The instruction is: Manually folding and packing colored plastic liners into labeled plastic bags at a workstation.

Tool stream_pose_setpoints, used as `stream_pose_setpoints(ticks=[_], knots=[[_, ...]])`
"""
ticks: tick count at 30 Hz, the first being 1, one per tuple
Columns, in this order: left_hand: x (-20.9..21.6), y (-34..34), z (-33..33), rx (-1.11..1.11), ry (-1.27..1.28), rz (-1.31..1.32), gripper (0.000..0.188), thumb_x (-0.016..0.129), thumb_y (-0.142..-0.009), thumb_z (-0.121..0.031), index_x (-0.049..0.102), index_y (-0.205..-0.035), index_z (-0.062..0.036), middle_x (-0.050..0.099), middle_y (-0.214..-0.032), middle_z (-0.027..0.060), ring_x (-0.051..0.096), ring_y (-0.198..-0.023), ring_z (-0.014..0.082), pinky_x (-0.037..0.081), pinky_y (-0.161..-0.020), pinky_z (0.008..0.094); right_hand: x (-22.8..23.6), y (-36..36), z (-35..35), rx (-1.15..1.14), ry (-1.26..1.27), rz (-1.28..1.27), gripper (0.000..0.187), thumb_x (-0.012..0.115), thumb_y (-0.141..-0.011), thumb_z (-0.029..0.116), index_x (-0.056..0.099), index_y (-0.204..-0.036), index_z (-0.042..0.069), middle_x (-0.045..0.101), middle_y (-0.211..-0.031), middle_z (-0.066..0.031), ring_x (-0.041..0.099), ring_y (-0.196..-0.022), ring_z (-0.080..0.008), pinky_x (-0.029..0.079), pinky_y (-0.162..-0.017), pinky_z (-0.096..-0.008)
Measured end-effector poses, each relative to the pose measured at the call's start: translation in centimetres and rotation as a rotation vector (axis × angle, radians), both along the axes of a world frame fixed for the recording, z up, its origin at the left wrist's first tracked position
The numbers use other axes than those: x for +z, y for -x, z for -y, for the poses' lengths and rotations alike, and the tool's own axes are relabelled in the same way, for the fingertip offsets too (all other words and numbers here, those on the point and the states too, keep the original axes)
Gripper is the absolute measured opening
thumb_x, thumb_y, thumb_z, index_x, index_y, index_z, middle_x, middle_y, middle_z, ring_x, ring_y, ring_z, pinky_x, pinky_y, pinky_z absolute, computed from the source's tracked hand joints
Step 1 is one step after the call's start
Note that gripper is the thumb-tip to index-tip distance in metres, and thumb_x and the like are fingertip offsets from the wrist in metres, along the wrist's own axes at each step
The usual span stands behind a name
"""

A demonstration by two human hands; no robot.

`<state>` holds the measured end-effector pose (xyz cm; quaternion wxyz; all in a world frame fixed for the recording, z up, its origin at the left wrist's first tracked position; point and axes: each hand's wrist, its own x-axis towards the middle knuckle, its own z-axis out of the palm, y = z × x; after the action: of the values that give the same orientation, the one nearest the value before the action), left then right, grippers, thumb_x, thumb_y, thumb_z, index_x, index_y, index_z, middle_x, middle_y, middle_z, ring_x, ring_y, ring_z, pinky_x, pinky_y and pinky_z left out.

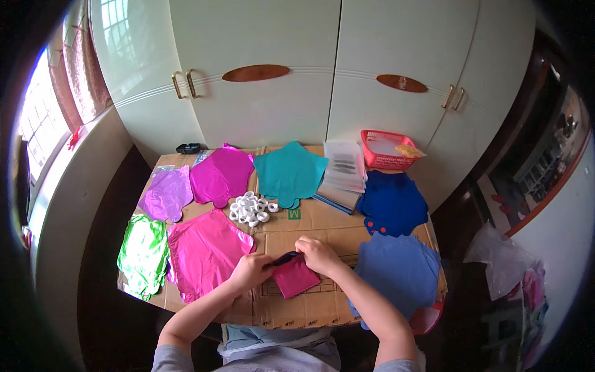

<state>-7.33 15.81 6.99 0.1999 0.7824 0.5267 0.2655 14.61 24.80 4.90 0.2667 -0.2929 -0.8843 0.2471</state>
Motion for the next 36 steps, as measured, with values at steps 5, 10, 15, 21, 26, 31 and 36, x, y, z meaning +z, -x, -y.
stream_pose_setpoints(ticks=[5,10,15,21,26,31,36], knots=[[-1.0,-0.1,1.6,-0.149,-0.344,-0.258,0.028,0.059,-0.076,-0.010,0.063,-0.103,-0.0021,0.061,-0.084,0.0066,0.061,-0.078,0.0230,0.053,-0.068,0.0324,0.8,-0.3,1.6,0.009,-0.203,0.023,0.007,0.053,-0.076,-0.001,0.054,-0.079,0.004,0.055,-0.083,-0.0099,0.057,-0.084,-0.0303,0.048,-0.072,-0.0384],[-0.7,-0.8,2.1,-0.195,-0.375,-0.458,0.033,0.060,-0.075,-0.012,0.061,-0.105,0.0020,0.060,-0.086,0.0048,0.060,-0.079,0.0193,0.053,-0.065,0.0297,0.7,-0.2,2.1,-0.048,-0.354,0.115,0.009,0.054,-0.079,0.005,0.057,-0.087,0.005,0.057,-0.091,-0.0078,0.058,-0.091,-0.0269,0.049,-0.078,-0.0371],[-0.6,-1.3,2.5,-0.177,-0.437,-0.565,0.031,0.059,-0.074,-0.011,0.062,-0.102,0.0027,0.058,-0.082,0.0037,0.058,-0.077,0.0168,0.052,-0.063,0.0273,1.5,0.7,5.9,-0.184,-0.560,0.199,0.022,0.054,-0.084,0.011,0.062,-0.104,0.004,0.062,-0.109,-0.0095,0.058,-0.109,-0.0241,0.046,-0.096,-0.0390],[-0.4,-0.6,2.8,-0.219,-0.494,-0.583,0.033,0.058,-0.077,-0.013,0.062,-0.106,0.0032,0.062,-0.091,0.0046,0.058,-0.081,0.0154,0.052,-0.065,0.0254,0.1,0.1,6.4,-0.207,-0.612,0.185,0.021,0.057,-0.082,0.011,0.064,-0.099,0.001,0.065,-0.103,-0.0100,0.061,-0.103,-0.0227,0.047,-0.098,-0.0382],[-0.4,-0.1,3.5,-0.250,-0.517,-0.687,0.039,0.057,-0.080,-0.013,0.060,-0.115,0.0028,0.064,-0.102,0.0065,0.058,-0.085,0.0148,0.050,-0.068,0.0247,0.1,0.1,6.6,-0.193,-0.650,0.181,0.017,0.059,-0.079,0.011,0.066,-0.091,0.001,0.066,-0.094,-0.0084,0.063,-0.095,-0.0214,0.050,-0.091,-0.0360],[0.1,0.1,4.0,-0.260,-0.474,-0.706,0.040,0.057,-0.080,-0.014,0.060,-0.117,0.0027,0.065,-0.104,0.0065,0.057,-0.086,0.0139,0.048,-0.066,0.0245,-0.2,0.0,6.4,-0.166,-0.629,0.187,0.016,0.059,-0.078,0.010,0.066,-0.090,0.002,0.066,-0.093,-0.0084,0.064,-0.093,-0.0211,0.051,-0.090,-0.0346],[0.8,0.3,4.4,-0.274,-0.383,-0.705,0.045,0.055,-0.080,-0.014,0.055,-0.121,0.0030,0.064,-0.110,0.0075,0.057,-0.090,0.0143,0.047,-0.070,0.0264,-0.5,-0.3,6.2,-0.136,-0.523,0.216,0.023,0.058,-0.078,0.011,0.066,-0.096,-0.002,0.066,-0.099,-0.0118,0.063,-0.100,-0.0245,0.048,-0.095,-0.0367]])
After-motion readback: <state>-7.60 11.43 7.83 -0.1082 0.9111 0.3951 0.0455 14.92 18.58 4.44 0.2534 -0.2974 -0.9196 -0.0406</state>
